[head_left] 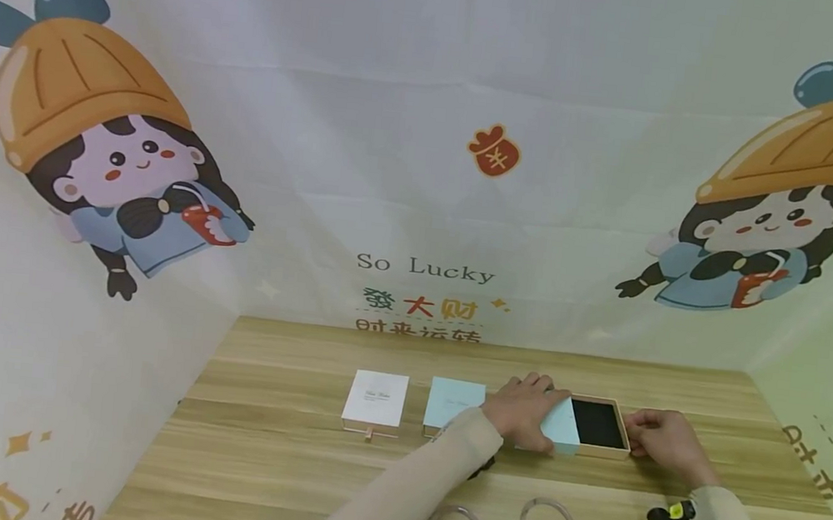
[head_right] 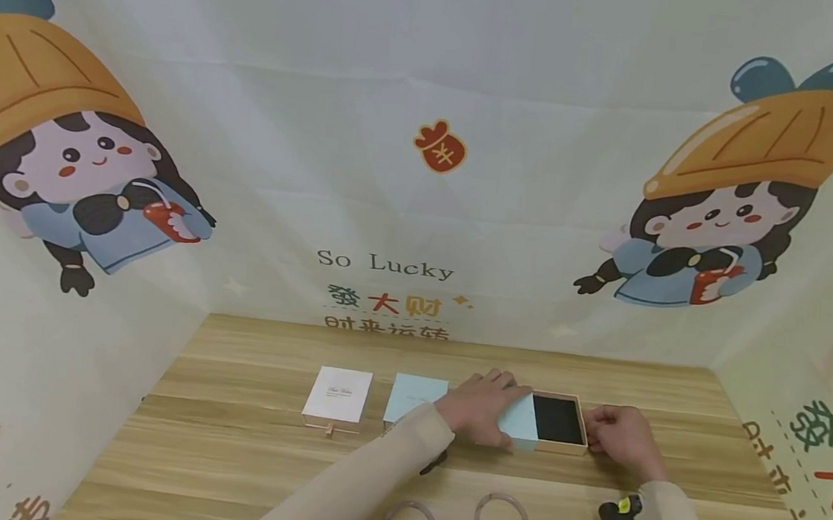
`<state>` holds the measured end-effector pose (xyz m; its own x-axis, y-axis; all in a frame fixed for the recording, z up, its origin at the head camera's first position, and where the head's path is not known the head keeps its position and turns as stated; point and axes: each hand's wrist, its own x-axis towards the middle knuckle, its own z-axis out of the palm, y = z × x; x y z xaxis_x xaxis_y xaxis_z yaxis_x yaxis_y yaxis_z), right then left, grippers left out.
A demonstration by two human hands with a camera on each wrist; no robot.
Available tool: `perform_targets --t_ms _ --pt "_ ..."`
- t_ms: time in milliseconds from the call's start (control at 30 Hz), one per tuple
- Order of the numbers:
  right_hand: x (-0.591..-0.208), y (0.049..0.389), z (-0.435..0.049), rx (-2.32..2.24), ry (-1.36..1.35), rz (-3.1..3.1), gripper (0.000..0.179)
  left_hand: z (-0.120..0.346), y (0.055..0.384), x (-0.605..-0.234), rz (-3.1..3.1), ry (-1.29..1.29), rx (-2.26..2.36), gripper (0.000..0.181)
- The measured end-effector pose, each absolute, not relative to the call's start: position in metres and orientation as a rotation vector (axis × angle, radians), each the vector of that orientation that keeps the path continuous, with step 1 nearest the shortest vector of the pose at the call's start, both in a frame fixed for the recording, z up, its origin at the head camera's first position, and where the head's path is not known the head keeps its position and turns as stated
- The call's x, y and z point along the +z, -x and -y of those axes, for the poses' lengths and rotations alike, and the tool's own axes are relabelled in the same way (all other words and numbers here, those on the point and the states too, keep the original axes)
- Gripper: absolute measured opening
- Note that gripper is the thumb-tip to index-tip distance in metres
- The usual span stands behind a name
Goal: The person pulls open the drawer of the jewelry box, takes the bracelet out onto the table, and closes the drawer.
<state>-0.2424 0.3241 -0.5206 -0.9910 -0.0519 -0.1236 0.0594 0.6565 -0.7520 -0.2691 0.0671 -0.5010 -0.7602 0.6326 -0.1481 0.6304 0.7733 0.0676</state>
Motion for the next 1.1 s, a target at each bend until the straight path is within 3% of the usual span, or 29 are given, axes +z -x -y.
perform_targets --t_ms 1100 --pt "-0.528 0.244 -0.288 -1.369 0.045 -2.659 0.022 -0.069 0.271 -0.502 -2.813 -0.986 0.053 0.088"
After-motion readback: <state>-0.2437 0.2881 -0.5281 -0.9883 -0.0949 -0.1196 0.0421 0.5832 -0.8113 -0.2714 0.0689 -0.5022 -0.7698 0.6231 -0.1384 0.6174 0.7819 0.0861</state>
